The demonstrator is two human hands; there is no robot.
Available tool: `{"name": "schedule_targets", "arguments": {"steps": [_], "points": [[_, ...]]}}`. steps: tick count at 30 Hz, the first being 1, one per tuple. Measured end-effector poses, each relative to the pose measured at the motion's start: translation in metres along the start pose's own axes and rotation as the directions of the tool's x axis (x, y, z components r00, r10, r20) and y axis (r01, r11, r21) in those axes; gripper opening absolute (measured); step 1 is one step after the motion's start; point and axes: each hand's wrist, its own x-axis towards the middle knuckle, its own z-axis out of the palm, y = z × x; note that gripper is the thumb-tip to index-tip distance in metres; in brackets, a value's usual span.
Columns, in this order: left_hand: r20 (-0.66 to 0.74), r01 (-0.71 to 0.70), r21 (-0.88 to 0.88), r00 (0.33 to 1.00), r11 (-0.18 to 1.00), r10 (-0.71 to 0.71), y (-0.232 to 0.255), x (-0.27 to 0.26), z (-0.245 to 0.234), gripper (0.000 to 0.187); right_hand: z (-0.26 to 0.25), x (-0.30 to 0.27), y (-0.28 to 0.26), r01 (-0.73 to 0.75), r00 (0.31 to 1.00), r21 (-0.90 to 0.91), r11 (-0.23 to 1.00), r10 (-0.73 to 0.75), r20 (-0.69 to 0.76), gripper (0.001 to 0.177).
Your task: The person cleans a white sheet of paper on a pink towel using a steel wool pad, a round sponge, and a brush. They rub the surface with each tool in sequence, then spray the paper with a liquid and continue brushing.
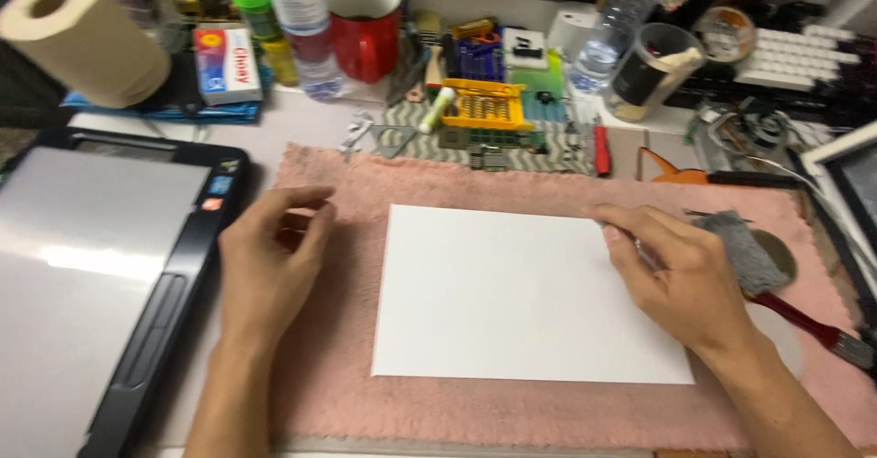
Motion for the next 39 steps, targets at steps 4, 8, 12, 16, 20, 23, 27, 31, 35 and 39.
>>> {"name": "schedule_targets", "arguments": {"steps": [4,8,12,16,20,23,27,31,35,39], "points": [[0.018,-0.002,0.021,1.000,1.000,0.002,-0.004,-0.001,0.001,0.018,-0.020,-0.021,0.015,-0.110,0.994,-0.025,0.994,0.109,-0.026,0.024],[0.008,0.051,0.071,0.999,0.996,-0.052,0.006,-0.002,0.000,0.017,-0.032,-0.048,0.028,-0.234,0.970,-0.031,0.972,0.231,-0.070,0.022],[0.024,0.119,0.071,0.992,0.990,-0.121,0.015,-0.005,-0.001,0.019,-0.044,-0.068,0.022,-0.207,0.977,-0.024,0.978,0.206,-0.053,0.031],[0.022,0.110,0.079,0.994,0.991,-0.112,0.007,-0.005,0.000,0.019,-0.051,-0.085,0.011,-0.241,0.970,-0.048,0.969,0.239,-0.043,0.031],[0.025,0.099,0.075,0.995,0.992,-0.101,0.005,-0.006,0.001,0.018,-0.052,-0.107,0.006,-0.179,0.983,-0.068,0.981,0.177,-0.037,0.024],[0.027,0.083,0.067,0.996,0.994,-0.085,0.003,-0.006,0.001,0.019,-0.051,-0.119,-0.003,-0.178,0.984,-0.078,0.981,0.178,-0.009,0.019],[0.017,0.060,0.081,0.998,0.995,-0.062,0.000,-0.006,0.002,0.018,-0.047,-0.113,-0.026,-0.110,0.994,-0.034,0.993,0.110,-0.004,0.025],[0.010,0.045,0.092,0.999,0.995,-0.046,0.004,-0.005,0.001,0.018,-0.029,-0.096,-0.045,-0.065,0.998,0.050,0.997,0.064,0.015,0.028],[0.017,0.023,0.078,1.000,0.997,-0.024,0.004,-0.004,-0.001,0.017,-0.004,-0.072,-0.062,0.049,0.999,0.120,0.992,-0.046,-0.026,0.020],[0.007,-0.018,0.048,1.000,0.999,0.017,0.003,-0.003,-0.002,0.017,0.004,-0.052,-0.079,0.111,0.991,0.066,0.992,-0.105,-0.087,0.016]]}}
